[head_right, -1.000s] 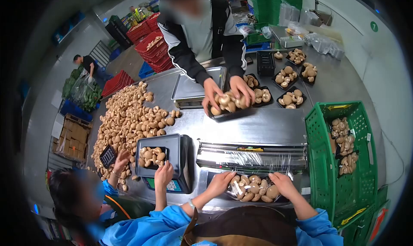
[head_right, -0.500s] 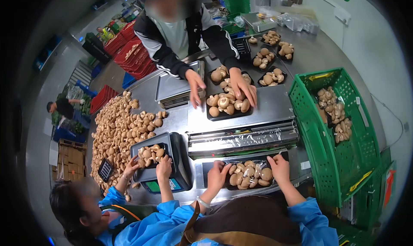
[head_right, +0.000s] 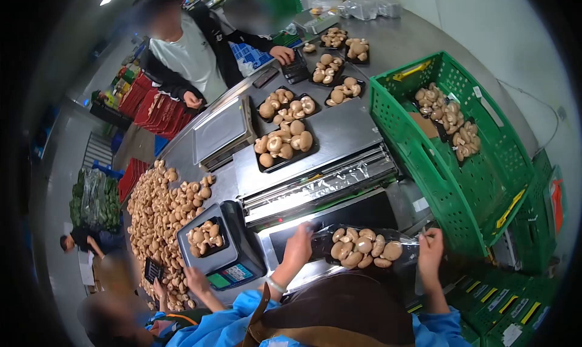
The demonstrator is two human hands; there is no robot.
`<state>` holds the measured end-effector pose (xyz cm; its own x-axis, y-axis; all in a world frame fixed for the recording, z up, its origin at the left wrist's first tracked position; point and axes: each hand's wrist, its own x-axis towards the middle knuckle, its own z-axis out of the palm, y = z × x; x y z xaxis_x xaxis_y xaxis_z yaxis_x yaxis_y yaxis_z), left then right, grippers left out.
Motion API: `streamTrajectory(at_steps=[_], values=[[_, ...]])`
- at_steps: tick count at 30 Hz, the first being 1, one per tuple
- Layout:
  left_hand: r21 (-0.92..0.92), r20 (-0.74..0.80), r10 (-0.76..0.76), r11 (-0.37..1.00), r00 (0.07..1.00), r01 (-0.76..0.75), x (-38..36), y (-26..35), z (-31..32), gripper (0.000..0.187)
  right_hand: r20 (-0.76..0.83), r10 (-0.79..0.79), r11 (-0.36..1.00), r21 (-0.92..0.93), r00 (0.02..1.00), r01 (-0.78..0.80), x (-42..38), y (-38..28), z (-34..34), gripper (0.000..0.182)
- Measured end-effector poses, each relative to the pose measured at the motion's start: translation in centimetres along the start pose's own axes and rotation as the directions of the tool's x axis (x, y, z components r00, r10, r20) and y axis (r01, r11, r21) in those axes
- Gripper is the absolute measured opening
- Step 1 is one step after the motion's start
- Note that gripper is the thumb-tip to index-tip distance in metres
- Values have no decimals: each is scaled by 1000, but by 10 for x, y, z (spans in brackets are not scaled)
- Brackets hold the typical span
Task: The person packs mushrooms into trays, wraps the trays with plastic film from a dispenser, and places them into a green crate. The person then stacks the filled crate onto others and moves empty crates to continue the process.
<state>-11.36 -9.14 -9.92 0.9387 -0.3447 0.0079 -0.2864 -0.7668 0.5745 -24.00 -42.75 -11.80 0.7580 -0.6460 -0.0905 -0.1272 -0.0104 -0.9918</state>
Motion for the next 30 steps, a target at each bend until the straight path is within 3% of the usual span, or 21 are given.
streamTrajectory(at_steps=[2,4,5,6,7,8,10,12,13,15,16,17,18,19,20,22,23,24,25,27,30], values=[[212,124,56,974,991,-81,17,1,22,42,-78,-45,985,-169,996,31,-4,56,8,10],[257,146,277,917,950,-306,41,20,34,48,-132,-180,933,-338,975,127,-10,101,36,13],[258,177,383,871,907,-418,46,30,42,51,-140,-18,991,128,990,37,-17,120,51,20],[97,91,423,897,902,-431,54,35,50,55,-137,303,857,473,943,-206,-29,105,66,23],[-69,-4,447,892,894,-446,61,37,57,58,-39,557,554,762,830,-336,-38,93,72,26],[-267,200,170,957,965,-113,59,47,52,64,386,367,366,777,846,-513,-47,119,57,26],[-649,141,259,753,956,-108,55,69,57,60,864,-26,-77,499,502,-863,-69,134,41,27],[-839,369,269,508,889,194,33,117,13,65,898,-426,-506,-137,108,-852,-76,57,64,35],[-850,511,262,294,819,437,25,118,9,61,853,-518,-539,-272,59,-797,-79,24,64,35],[-783,593,292,-8,751,622,13,129,-9,54,829,-559,-582,-408,-18,-703,-85,-26,55,35],[-835,526,371,56,765,547,8,132,-17,50,842,-538,-655,-448,-41,-609,-83,-48,52,35],[-880,458,452,107,766,463,6,135,-23,46,906,-418,-295,-199,-61,-934,-72,-61,50,30],[-920,353,610,88,710,382,9,137,-27,49,974,-226,187,32,-12,-982,-56,-72,46,25],[-917,384,588,154,712,368,6,148,-25,52,991,-62,740,126,121,-661,-38,-84,34,21],[-909,415,566,221,712,354,2,159,-23,55,978,40,986,-5,206,-169,-20,-103,23,19],[-881,473,541,298,695,367,-1,167,-20,51,872,277,801,-442,404,404,26,-158,-11,21],[-862,507,525,327,684,388,-1,167,-18,49,675,276,812,-545,685,210,35,-169,-24,35],[-845,534,512,351,673,404,2,166,-16,47,682,-28,870,-344,731,354,37,-183,-24,40],[-825,563,494,378,662,420,7,165,-15,45,617,-324,851,-141,717,505,34,-199,-16,44],[-782,617,456,443,641,438,21,166,-8,41,856,-220,791,-124,468,599,17,-244,14,57],[-709,670,402,596,625,376,55,172,11,35,852,422,878,-469,308,94,53,-259,31,65]])
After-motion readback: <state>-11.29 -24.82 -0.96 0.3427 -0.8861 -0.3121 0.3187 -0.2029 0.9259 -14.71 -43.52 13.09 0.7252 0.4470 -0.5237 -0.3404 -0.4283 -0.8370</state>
